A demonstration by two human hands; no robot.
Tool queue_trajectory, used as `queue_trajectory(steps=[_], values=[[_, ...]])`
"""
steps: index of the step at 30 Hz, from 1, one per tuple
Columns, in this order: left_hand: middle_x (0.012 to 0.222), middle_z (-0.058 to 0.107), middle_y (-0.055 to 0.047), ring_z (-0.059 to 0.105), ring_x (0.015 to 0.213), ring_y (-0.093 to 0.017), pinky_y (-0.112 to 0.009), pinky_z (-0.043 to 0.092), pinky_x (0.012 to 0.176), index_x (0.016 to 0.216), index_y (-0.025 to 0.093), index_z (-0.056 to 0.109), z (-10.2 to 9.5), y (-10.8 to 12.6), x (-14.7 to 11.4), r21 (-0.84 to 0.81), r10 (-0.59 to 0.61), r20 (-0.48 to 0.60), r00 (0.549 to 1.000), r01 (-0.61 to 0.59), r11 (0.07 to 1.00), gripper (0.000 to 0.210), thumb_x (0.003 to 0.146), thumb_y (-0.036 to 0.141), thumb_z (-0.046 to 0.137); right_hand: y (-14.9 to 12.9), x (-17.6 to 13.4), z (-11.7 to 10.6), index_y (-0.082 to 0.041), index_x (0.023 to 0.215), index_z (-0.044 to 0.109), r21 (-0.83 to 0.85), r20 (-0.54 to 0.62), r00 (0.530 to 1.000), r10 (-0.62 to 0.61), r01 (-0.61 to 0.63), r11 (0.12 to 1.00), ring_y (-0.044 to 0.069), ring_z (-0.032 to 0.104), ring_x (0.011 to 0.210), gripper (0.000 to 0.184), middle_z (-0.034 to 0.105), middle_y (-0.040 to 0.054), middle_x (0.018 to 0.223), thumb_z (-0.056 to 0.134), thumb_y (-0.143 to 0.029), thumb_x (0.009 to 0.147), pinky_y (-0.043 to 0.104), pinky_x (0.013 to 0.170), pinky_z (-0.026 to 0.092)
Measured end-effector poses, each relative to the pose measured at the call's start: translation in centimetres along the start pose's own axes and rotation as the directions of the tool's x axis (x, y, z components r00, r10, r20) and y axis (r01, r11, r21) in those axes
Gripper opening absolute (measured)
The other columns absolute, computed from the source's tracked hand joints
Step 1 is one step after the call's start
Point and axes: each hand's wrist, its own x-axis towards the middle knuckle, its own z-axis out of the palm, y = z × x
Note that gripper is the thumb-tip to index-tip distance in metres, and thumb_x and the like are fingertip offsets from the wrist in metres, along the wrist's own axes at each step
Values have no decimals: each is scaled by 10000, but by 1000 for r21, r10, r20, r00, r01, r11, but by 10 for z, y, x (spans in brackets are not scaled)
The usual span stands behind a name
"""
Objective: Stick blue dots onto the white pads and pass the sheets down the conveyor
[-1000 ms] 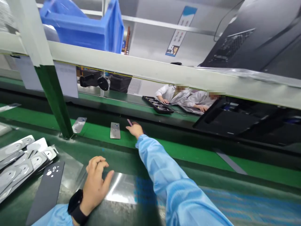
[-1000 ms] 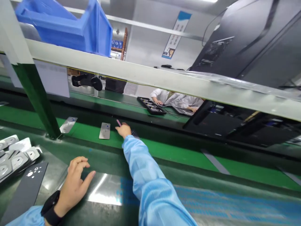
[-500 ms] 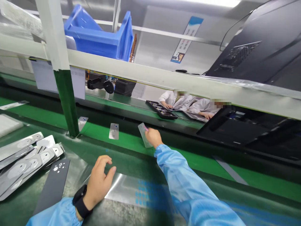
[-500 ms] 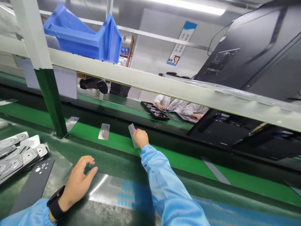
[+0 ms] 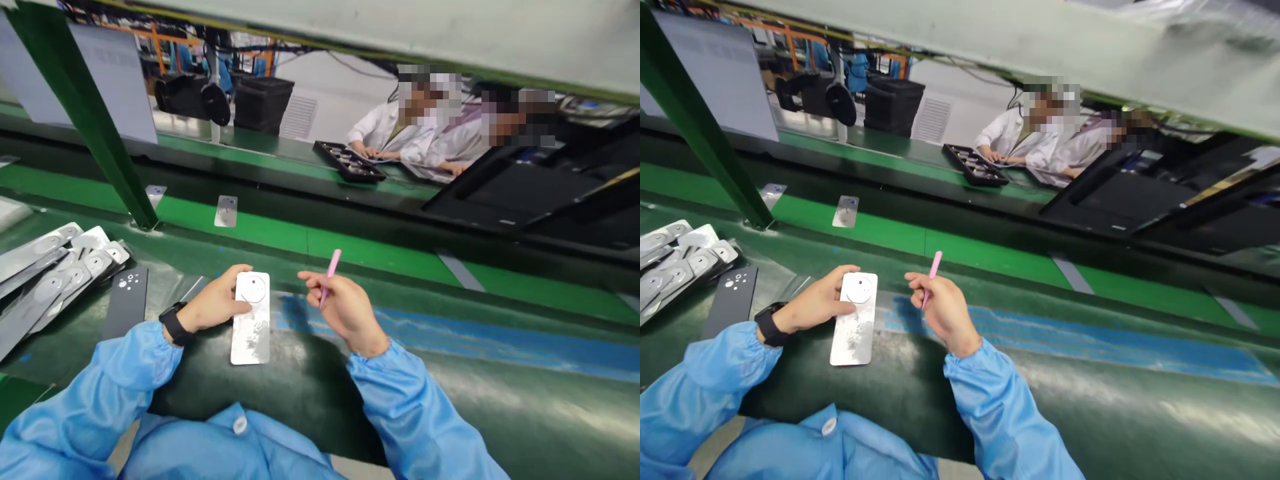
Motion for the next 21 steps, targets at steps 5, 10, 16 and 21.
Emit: queue_trajectory(steps=[5,10,16,21], values=[[922,624,9,625,805,-191,-310,494,725,1157,196,447,2,2,-7,381,-73,32,997,56,923,602,601,138,672,17,4,-13,-156,736,657,-164,23,1000,11,-7,986,98,418,458,339,469,-33,520,648,-491,682,233,424,348],[1136,566,-74,568,1058,-241,-394,454,939,1094,178,513,14,2,-3,616,58,32,998,-65,785,531,594,99,675,39,7,-13,-166,710,578,-361,150,979,136,-74,930,104,517,438,395,561,-17,534,628,-558,716,228,435,432],[1255,553,-99,465,1188,-293,-456,382,1031,1109,180,558,18,-8,-5,761,77,115,990,-138,633,478,657,155,709,52,12,-16,-177,788,546,-376,117,982,147,-93,922,132,607,488,346,632,6,603,668,-497,736,245,464,504],[1320,534,-87,439,1205,-304,-474,359,1045,1130,192,584,16,-11,-6,782,52,156,986,-155,604,461,693,204,732,51,13,-14,-171,789,550,-341,92,985,145,-106,934,131,610,491,376,650,25,648,667,-523,729,229,419,499]])
